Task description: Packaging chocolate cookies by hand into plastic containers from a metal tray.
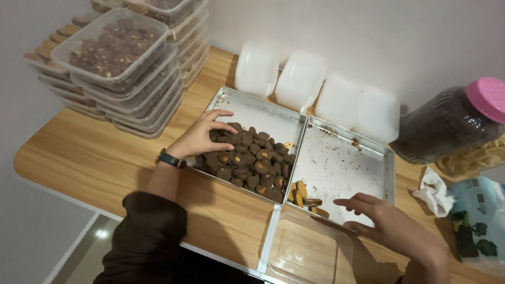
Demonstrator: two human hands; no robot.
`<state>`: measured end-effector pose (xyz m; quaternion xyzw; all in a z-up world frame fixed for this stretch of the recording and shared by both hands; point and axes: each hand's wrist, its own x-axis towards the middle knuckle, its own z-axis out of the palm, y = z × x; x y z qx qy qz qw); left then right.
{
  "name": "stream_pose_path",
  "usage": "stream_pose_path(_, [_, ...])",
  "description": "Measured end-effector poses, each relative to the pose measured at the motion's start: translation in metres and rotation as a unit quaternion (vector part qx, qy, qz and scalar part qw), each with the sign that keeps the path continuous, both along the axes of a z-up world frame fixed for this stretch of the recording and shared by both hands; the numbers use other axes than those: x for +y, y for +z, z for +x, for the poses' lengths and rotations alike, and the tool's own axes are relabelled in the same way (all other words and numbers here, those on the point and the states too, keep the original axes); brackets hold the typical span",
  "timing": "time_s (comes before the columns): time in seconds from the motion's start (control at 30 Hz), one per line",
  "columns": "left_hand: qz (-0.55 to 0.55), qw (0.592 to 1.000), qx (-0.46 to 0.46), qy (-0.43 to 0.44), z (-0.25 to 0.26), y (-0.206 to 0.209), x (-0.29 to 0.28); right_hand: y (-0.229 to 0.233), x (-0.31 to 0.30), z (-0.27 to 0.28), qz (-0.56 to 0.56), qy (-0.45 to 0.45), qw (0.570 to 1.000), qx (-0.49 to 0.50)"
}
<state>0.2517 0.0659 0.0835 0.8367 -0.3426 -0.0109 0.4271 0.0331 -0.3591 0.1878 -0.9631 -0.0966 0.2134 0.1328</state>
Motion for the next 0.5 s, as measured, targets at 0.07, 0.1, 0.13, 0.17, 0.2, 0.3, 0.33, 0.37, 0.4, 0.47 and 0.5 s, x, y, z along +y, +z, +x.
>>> stream_pose_path(0.07, [-0.011, 1.0, -0.018, -0.004, -0.003, 0.0, -0.003, 0.009, 0.007, -0.003, -0.028, -0.021, 0.999, 0.029])
stream_pose_path(0.1, [-0.011, 1.0, -0.018, -0.005, -0.002, -0.001, -0.003, 0.009, 0.006, -0.004, -0.027, -0.021, 0.999, 0.029])
stream_pose_path(0.13, [-0.01, 1.0, -0.026, -0.001, -0.002, -0.003, -0.004, 0.008, 0.006, -0.007, -0.029, -0.02, 0.999, 0.013])
stream_pose_path(0.17, [-0.01, 0.999, -0.034, 0.002, -0.002, -0.004, -0.005, 0.007, 0.005, -0.009, -0.031, -0.019, 0.999, -0.002])
stream_pose_path(0.2, [-0.009, 0.999, -0.035, 0.002, 0.0, -0.007, -0.005, 0.007, 0.005, -0.01, -0.03, -0.02, 0.999, -0.003])
stream_pose_path(0.3, [-0.008, 0.997, -0.073, 0.009, 0.001, -0.01, -0.006, 0.008, 0.008, -0.013, -0.043, 0.003, 0.999, -0.018])
stream_pose_path(0.33, [-0.015, 0.996, -0.082, 0.021, -0.001, -0.007, -0.007, 0.009, 0.01, -0.015, -0.021, 0.018, 0.999, -0.042])
stream_pose_path(0.37, [-0.022, 0.995, -0.09, 0.033, -0.004, -0.004, -0.008, 0.01, 0.012, -0.016, 0.001, 0.033, 0.997, -0.065])
stream_pose_path(0.4, [-0.021, 0.995, -0.091, 0.032, -0.009, 0.001, -0.013, 0.009, 0.014, -0.016, 0.001, 0.032, 0.997, -0.066])
stream_pose_path(0.47, [-0.062, 0.99, -0.125, 0.02, -0.02, 0.01, -0.021, 0.007, 0.018, -0.016, 0.027, 0.076, 0.982, -0.173])
stream_pose_path(0.5, [-0.061, 0.99, -0.125, 0.019, -0.033, 0.02, -0.03, 0.011, 0.024, -0.017, 0.027, 0.076, 0.982, -0.174])
